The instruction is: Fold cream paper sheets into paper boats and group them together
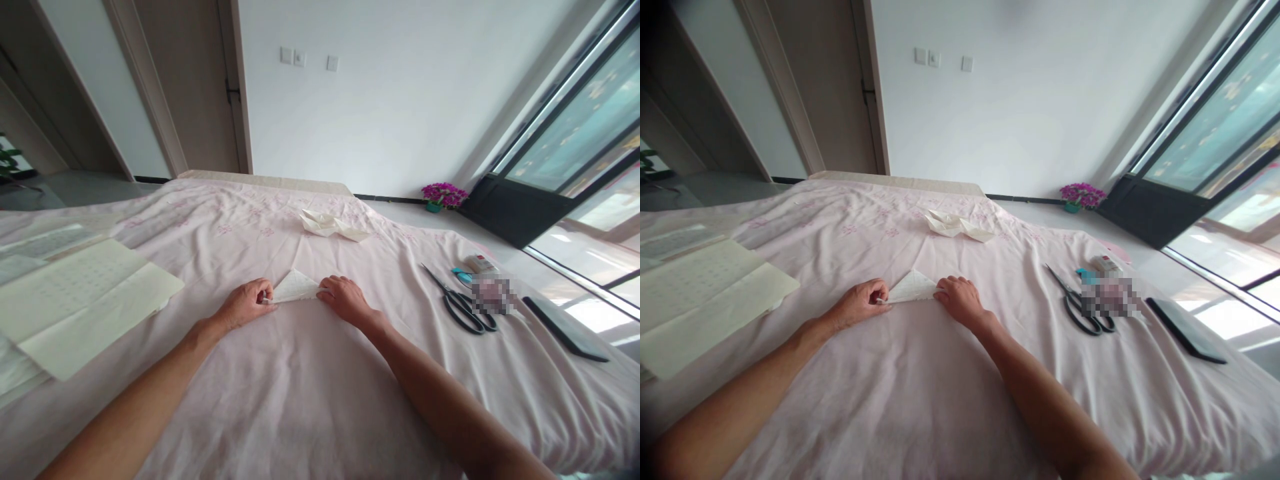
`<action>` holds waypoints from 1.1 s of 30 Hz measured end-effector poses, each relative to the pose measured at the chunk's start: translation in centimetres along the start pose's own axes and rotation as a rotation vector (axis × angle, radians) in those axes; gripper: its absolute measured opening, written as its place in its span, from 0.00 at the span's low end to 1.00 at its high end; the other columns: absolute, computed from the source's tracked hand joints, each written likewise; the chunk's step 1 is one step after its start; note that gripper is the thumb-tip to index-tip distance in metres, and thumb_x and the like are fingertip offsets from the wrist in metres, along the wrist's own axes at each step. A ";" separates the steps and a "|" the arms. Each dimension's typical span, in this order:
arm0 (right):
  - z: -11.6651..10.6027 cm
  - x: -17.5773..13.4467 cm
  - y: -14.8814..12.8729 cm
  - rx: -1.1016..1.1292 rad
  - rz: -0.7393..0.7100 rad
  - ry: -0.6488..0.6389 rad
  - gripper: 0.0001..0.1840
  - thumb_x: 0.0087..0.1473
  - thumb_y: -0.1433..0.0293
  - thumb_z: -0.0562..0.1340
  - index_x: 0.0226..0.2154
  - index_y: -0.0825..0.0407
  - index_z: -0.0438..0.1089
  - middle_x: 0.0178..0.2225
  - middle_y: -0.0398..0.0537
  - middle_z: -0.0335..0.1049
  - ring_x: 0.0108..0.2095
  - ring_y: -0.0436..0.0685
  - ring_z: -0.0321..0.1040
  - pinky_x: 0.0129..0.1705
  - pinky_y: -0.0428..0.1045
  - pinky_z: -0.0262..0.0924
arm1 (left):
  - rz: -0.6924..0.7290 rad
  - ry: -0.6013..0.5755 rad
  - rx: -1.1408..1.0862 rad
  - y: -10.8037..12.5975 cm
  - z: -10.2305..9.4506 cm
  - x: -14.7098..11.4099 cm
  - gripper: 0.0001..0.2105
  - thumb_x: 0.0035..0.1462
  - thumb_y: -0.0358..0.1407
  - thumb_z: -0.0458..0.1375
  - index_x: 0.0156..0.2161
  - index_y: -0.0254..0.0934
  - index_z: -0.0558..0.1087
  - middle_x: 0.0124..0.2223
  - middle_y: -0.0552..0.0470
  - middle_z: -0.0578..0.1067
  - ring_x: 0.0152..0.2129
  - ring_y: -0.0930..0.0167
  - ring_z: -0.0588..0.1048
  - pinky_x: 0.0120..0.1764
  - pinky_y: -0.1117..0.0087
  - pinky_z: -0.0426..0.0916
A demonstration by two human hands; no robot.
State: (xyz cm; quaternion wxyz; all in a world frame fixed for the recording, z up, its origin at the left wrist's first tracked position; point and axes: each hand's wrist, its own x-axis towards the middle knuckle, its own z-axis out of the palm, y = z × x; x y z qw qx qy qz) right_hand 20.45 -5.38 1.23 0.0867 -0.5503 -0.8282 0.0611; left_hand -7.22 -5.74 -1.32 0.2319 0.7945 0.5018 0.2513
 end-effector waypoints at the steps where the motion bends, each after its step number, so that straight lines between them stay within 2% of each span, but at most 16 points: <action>1: 0.0 0.0 0.0 0.003 0.002 -0.004 0.09 0.60 0.62 0.56 0.38 0.47 0.69 0.39 0.43 0.70 0.40 0.53 0.63 0.41 0.46 0.49 | -0.017 -0.004 -0.015 0.0 0.0 0.0 0.08 0.46 0.38 0.60 0.29 0.39 0.65 0.27 0.59 0.67 0.25 0.74 0.66 0.30 0.74 0.60; 7: -0.3 0.0 0.0 0.029 0.013 -0.027 0.11 0.62 0.62 0.53 0.38 0.48 0.69 0.39 0.44 0.70 0.40 0.53 0.64 0.41 0.46 0.49 | -0.063 0.012 -0.086 0.2 -0.5 -0.4 0.13 0.49 0.46 0.59 0.28 0.38 0.65 0.26 0.59 0.66 0.25 0.74 0.65 0.29 0.75 0.59; 12: -0.2 0.0 -0.2 0.010 0.026 -0.003 0.14 0.63 0.60 0.51 0.35 0.48 0.68 0.38 0.44 0.71 0.38 0.53 0.64 0.39 0.46 0.49 | -0.110 0.051 -0.045 0.4 -0.7 -0.7 0.14 0.53 0.48 0.54 0.28 0.38 0.67 0.26 0.59 0.68 0.24 0.75 0.66 0.29 0.75 0.57; 23: 0.3 0.6 -0.3 -0.065 0.092 -0.006 0.16 0.62 0.56 0.52 0.37 0.48 0.69 0.39 0.46 0.72 0.40 0.56 0.65 0.38 0.48 0.48 | -0.237 0.046 0.217 1.5 -0.7 -0.8 0.10 0.57 0.44 0.52 0.32 0.41 0.68 0.30 0.57 0.75 0.25 0.74 0.70 0.27 0.74 0.53; 33: 0.7 0.7 0.1 -0.058 0.121 0.011 0.17 0.60 0.53 0.54 0.41 0.47 0.68 0.40 0.45 0.73 0.41 0.56 0.66 0.36 0.48 0.48 | -0.196 0.082 0.440 2.4 -0.3 -1.0 0.07 0.58 0.41 0.54 0.33 0.40 0.68 0.33 0.55 0.76 0.30 0.72 0.73 0.30 0.72 0.55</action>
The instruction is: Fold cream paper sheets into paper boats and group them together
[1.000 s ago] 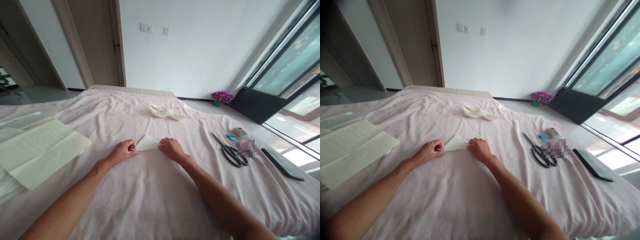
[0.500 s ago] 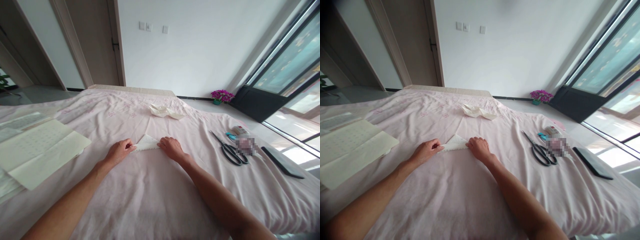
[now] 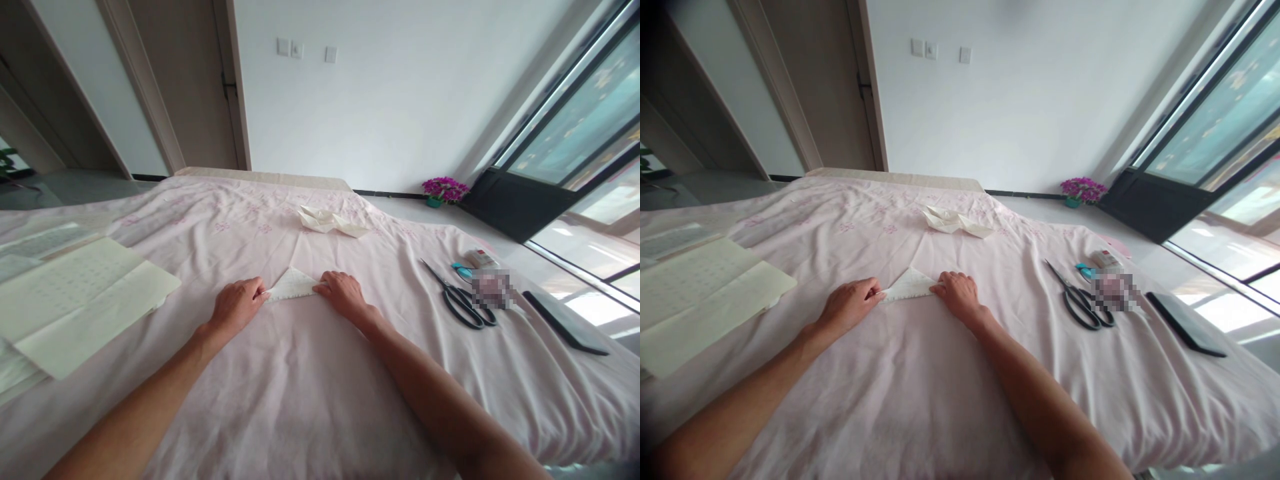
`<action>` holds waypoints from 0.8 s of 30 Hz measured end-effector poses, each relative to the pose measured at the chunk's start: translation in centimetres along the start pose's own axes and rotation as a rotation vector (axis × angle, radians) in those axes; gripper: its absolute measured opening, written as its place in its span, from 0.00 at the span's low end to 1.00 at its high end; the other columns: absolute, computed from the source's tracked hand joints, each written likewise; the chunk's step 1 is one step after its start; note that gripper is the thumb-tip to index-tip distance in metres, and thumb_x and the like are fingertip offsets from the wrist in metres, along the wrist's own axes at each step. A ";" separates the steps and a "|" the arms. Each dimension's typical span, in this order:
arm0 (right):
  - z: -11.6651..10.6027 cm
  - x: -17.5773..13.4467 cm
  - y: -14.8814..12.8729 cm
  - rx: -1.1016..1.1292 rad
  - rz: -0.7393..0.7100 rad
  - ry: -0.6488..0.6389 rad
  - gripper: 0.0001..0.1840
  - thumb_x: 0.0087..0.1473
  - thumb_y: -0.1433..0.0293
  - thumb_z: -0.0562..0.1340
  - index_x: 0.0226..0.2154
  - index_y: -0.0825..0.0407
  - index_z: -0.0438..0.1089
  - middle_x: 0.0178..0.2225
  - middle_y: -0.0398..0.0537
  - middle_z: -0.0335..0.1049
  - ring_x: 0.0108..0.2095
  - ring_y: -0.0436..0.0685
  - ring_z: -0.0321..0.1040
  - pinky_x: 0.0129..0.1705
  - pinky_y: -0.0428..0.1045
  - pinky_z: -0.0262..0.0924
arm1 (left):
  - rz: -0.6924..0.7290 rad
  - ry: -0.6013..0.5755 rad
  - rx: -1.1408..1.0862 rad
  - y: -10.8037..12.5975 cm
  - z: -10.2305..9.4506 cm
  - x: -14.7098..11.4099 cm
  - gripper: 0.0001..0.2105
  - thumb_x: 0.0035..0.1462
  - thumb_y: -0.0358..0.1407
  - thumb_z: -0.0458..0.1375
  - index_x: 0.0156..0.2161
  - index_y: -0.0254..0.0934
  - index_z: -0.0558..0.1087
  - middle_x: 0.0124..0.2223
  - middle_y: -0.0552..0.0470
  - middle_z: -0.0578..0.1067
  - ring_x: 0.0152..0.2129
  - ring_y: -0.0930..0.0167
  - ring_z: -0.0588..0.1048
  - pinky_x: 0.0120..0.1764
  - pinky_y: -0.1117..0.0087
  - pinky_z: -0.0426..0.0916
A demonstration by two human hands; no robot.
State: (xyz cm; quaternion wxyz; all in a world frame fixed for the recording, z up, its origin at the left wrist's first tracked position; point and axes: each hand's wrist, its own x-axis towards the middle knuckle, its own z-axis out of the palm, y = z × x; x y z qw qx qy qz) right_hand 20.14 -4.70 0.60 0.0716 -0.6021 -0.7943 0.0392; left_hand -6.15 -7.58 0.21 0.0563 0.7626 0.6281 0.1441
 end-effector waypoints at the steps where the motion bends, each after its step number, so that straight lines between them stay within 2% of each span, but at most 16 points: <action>1: 0.1 0.0 0.0 0.005 -0.001 0.004 0.17 0.60 0.53 0.54 0.41 0.47 0.69 0.40 0.45 0.73 0.41 0.56 0.66 0.36 0.48 0.48 | 0.008 0.009 0.020 0.1 0.0 -0.1 0.07 0.58 0.40 0.54 0.33 0.40 0.68 0.33 0.55 0.77 0.30 0.71 0.73 0.31 0.72 0.55; 10: 0.5 0.1 0.3 0.012 -0.016 0.054 0.17 0.59 0.53 0.56 0.40 0.47 0.69 0.40 0.44 0.73 0.41 0.56 0.66 0.37 0.48 0.47 | 0.055 0.097 0.210 1.0 0.2 -1.0 0.06 0.61 0.37 0.51 0.35 0.39 0.67 0.35 0.52 0.76 0.32 0.67 0.74 0.34 0.68 0.57; 24: 0.6 0.2 0.1 -0.008 -0.021 0.072 0.16 0.61 0.55 0.54 0.39 0.49 0.68 0.40 0.46 0.73 0.40 0.56 0.66 0.39 0.48 0.47 | 0.053 0.131 0.288 1.7 0.3 -1.3 0.07 0.61 0.36 0.49 0.37 0.38 0.68 0.36 0.48 0.77 0.34 0.65 0.74 0.36 0.66 0.58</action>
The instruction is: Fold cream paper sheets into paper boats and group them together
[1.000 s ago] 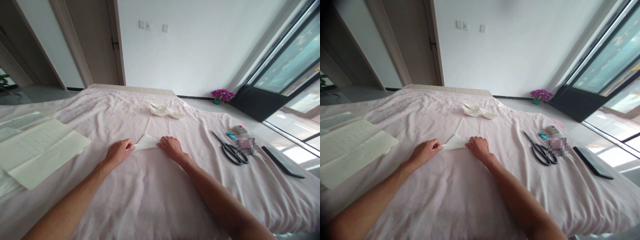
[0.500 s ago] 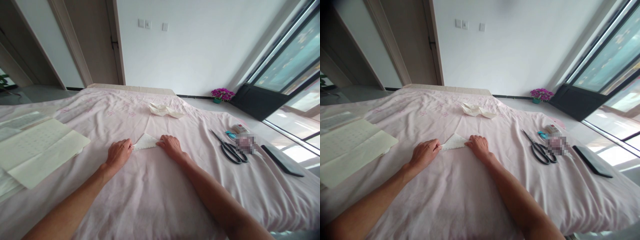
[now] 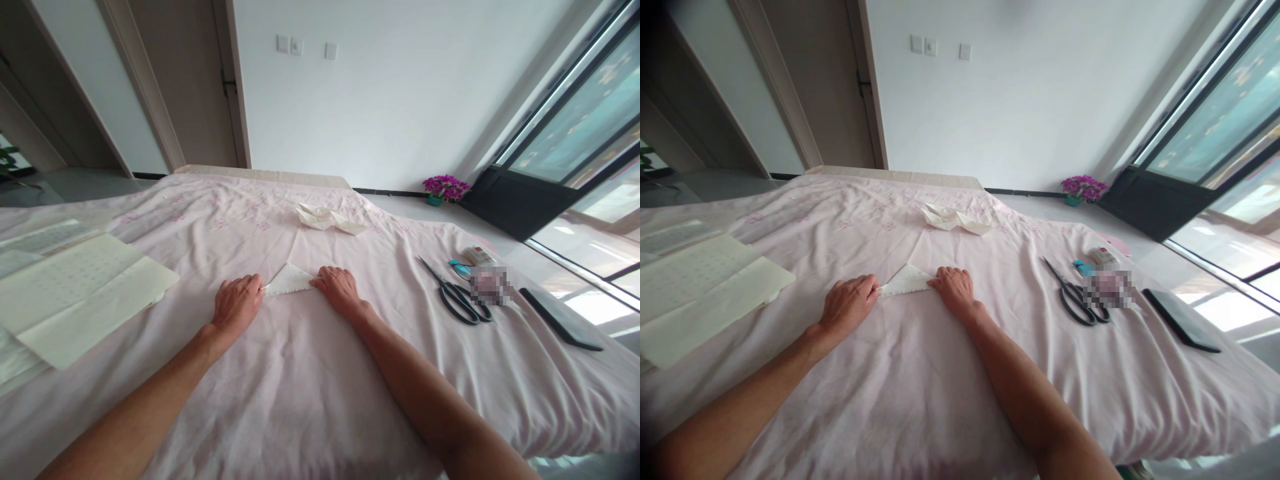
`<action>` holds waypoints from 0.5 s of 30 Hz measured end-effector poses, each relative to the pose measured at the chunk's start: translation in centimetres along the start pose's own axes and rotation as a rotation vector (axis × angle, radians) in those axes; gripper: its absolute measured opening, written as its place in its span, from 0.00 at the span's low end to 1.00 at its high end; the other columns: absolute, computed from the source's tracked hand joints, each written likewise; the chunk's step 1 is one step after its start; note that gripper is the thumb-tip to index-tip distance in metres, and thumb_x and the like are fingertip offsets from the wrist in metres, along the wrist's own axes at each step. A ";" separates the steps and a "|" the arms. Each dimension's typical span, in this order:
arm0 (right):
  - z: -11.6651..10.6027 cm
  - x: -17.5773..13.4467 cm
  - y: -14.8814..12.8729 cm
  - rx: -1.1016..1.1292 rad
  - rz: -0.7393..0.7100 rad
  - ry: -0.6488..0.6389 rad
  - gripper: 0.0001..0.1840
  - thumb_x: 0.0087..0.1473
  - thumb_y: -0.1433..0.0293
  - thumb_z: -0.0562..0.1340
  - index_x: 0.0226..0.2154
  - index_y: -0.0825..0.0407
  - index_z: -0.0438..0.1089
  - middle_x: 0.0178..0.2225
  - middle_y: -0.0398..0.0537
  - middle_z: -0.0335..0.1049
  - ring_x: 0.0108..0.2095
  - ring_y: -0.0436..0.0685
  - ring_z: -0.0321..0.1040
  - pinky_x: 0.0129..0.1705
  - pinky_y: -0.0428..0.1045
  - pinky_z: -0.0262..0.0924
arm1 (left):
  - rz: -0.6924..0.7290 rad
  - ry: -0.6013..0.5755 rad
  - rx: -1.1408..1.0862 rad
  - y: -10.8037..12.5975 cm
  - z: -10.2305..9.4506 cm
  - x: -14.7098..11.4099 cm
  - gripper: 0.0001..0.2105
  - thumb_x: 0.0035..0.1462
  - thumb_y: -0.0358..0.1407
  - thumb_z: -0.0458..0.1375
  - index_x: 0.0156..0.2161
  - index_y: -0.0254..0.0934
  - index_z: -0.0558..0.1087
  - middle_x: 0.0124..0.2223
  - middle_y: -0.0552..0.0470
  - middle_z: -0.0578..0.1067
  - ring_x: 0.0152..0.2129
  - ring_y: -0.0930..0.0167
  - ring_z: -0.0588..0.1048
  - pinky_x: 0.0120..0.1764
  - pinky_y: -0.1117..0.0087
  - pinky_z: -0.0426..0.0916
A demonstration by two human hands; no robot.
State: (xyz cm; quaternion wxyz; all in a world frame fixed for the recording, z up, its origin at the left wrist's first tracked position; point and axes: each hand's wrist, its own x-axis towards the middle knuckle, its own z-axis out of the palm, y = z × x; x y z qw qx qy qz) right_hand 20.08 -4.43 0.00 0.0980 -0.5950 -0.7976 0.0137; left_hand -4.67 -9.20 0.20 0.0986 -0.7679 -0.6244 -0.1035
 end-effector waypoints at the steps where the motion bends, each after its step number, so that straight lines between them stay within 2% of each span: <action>1: 0.0 0.0 0.0 -0.004 0.001 -0.005 0.16 0.61 0.55 0.54 0.40 0.49 0.68 0.40 0.47 0.73 0.41 0.56 0.66 0.39 0.48 0.47 | -0.009 -0.002 0.002 0.1 -0.1 0.0 0.07 0.61 0.36 0.49 0.37 0.38 0.68 0.36 0.48 0.77 0.34 0.65 0.74 0.36 0.66 0.58; 9: 0.1 0.1 0.1 -0.012 -0.007 -0.015 0.17 0.61 0.54 0.53 0.41 0.48 0.67 0.41 0.46 0.73 0.41 0.55 0.66 0.39 0.48 0.48 | -0.042 -0.007 0.010 0.2 0.2 -0.1 0.07 0.61 0.35 0.49 0.38 0.38 0.69 0.36 0.48 0.76 0.33 0.65 0.74 0.36 0.65 0.58; 12: 0.2 0.0 0.1 -0.009 -0.009 -0.010 0.16 0.61 0.54 0.54 0.41 0.48 0.67 0.41 0.46 0.73 0.41 0.55 0.66 0.38 0.48 0.48 | -0.017 0.038 0.039 0.4 0.2 -0.3 0.07 0.61 0.35 0.49 0.37 0.38 0.69 0.35 0.48 0.75 0.33 0.64 0.73 0.37 0.64 0.59; 15: 0.1 0.0 0.1 -0.005 -0.016 -0.018 0.16 0.61 0.55 0.54 0.41 0.49 0.67 0.41 0.46 0.72 0.41 0.55 0.66 0.39 0.48 0.48 | 0.039 0.124 0.079 0.8 0.0 -0.3 0.08 0.61 0.32 0.49 0.42 0.38 0.69 0.39 0.47 0.74 0.37 0.63 0.71 0.41 0.61 0.60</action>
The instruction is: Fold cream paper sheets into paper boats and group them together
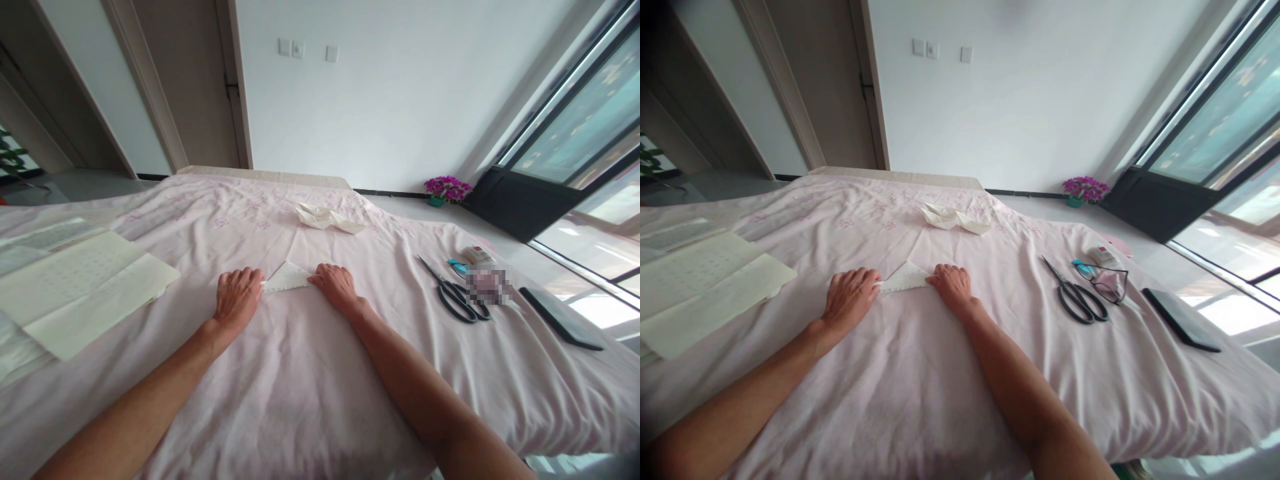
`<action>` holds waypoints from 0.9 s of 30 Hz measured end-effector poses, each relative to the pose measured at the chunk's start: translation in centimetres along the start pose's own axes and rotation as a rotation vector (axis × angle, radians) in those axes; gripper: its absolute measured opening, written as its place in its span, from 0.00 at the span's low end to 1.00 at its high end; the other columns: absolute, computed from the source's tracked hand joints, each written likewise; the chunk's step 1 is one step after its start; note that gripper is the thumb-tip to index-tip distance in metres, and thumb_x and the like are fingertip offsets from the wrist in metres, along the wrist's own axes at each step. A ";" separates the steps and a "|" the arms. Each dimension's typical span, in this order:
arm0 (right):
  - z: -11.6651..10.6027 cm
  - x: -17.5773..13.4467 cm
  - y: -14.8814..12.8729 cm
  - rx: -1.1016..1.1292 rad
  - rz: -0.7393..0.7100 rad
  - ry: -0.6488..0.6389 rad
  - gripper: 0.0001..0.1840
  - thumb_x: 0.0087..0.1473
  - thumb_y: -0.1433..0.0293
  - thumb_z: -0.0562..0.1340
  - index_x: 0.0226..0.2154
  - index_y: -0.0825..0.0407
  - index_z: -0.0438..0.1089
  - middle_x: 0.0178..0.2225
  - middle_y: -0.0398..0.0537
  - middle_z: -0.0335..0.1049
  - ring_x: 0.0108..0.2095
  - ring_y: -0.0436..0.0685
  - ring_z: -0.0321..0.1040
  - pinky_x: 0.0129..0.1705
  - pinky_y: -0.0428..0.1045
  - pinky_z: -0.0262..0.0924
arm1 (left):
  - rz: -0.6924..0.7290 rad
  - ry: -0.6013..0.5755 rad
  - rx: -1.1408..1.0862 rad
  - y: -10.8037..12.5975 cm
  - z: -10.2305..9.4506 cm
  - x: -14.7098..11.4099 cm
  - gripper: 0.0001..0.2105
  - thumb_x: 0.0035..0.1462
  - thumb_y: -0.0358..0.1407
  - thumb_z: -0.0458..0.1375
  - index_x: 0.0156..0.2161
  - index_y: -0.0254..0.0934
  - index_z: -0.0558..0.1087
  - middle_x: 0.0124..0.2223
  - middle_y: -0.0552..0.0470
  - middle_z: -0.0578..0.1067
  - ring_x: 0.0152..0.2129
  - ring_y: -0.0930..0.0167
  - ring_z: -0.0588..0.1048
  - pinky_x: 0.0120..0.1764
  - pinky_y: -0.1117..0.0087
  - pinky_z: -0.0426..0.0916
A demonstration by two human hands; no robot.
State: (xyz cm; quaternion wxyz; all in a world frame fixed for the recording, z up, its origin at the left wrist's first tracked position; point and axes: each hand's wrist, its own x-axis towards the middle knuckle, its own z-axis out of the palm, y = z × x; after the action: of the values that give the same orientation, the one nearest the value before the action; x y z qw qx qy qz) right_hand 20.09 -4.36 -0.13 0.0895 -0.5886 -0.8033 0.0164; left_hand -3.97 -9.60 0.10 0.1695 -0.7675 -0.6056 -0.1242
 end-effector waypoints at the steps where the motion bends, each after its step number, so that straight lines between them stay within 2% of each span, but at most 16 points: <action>1: 0.0 0.0 0.0 0.001 0.000 -0.005 0.16 0.61 0.55 0.54 0.41 0.49 0.67 0.41 0.47 0.72 0.42 0.55 0.66 0.39 0.48 0.48 | 0.044 0.022 -0.001 0.1 0.0 0.1 0.10 0.62 0.31 0.49 0.45 0.39 0.69 0.42 0.46 0.73 0.39 0.63 0.70 0.42 0.61 0.61; 3: -0.1 0.0 -0.1 -0.002 0.004 -0.010 0.16 0.61 0.55 0.54 0.41 0.49 0.67 0.41 0.47 0.72 0.42 0.55 0.66 0.39 0.48 0.48 | 0.193 0.015 -0.040 0.2 0.0 0.5 0.14 0.62 0.27 0.47 0.50 0.39 0.67 0.47 0.46 0.71 0.42 0.65 0.69 0.44 0.63 0.62; 6: -0.1 0.0 -0.2 -0.013 0.015 0.000 0.17 0.61 0.55 0.54 0.41 0.49 0.67 0.42 0.47 0.72 0.42 0.56 0.66 0.39 0.48 0.48 | 0.463 -0.106 -0.114 0.2 0.0 1.1 0.20 0.60 0.23 0.46 0.55 0.41 0.64 0.46 0.48 0.71 0.42 0.69 0.69 0.45 0.68 0.63; 8: -0.1 0.0 -0.2 -0.015 0.020 0.001 0.17 0.62 0.54 0.53 0.41 0.49 0.67 0.42 0.47 0.73 0.42 0.56 0.67 0.39 0.48 0.48 | 0.524 -0.175 -0.104 0.4 -0.1 1.2 0.25 0.59 0.22 0.46 0.59 0.43 0.60 0.43 0.49 0.72 0.40 0.70 0.70 0.44 0.70 0.64; 12: -0.3 -0.1 -0.3 -0.010 0.026 -0.017 0.18 0.62 0.54 0.51 0.42 0.48 0.67 0.42 0.47 0.72 0.43 0.56 0.67 0.40 0.48 0.49 | 0.433 -0.212 -0.008 1.7 -0.5 0.6 0.31 0.57 0.20 0.47 0.63 0.47 0.55 0.39 0.49 0.72 0.36 0.69 0.72 0.38 0.70 0.65; 17: -0.4 -0.1 -0.3 -0.009 0.024 -0.016 0.19 0.62 0.53 0.51 0.42 0.49 0.67 0.43 0.48 0.72 0.43 0.56 0.66 0.40 0.49 0.49 | 0.338 -0.172 0.074 3.8 -0.5 -0.2 0.26 0.59 0.23 0.47 0.60 0.45 0.60 0.38 0.45 0.70 0.34 0.66 0.71 0.32 0.69 0.65; 23: -0.2 0.1 -0.2 0.002 0.028 -0.013 0.18 0.62 0.53 0.51 0.41 0.49 0.67 0.42 0.48 0.73 0.43 0.57 0.67 0.40 0.49 0.49 | 0.278 -0.158 0.100 4.7 0.4 -0.1 0.22 0.60 0.25 0.47 0.59 0.42 0.63 0.39 0.42 0.70 0.34 0.65 0.70 0.30 0.69 0.63; 27: -0.3 0.1 -0.3 0.013 0.040 -0.027 0.18 0.61 0.54 0.52 0.41 0.49 0.67 0.43 0.48 0.73 0.43 0.57 0.67 0.40 0.49 0.49 | 0.267 -0.162 0.134 5.1 0.2 -0.2 0.22 0.60 0.24 0.47 0.59 0.39 0.63 0.40 0.41 0.70 0.34 0.64 0.70 0.31 0.67 0.64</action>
State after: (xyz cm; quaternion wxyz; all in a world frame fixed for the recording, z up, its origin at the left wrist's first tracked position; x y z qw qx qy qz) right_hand 19.87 -4.38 0.25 0.0822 -0.6037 -0.7923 0.0313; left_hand 0.90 -10.80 -0.71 0.1857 -0.8355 -0.5171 0.0024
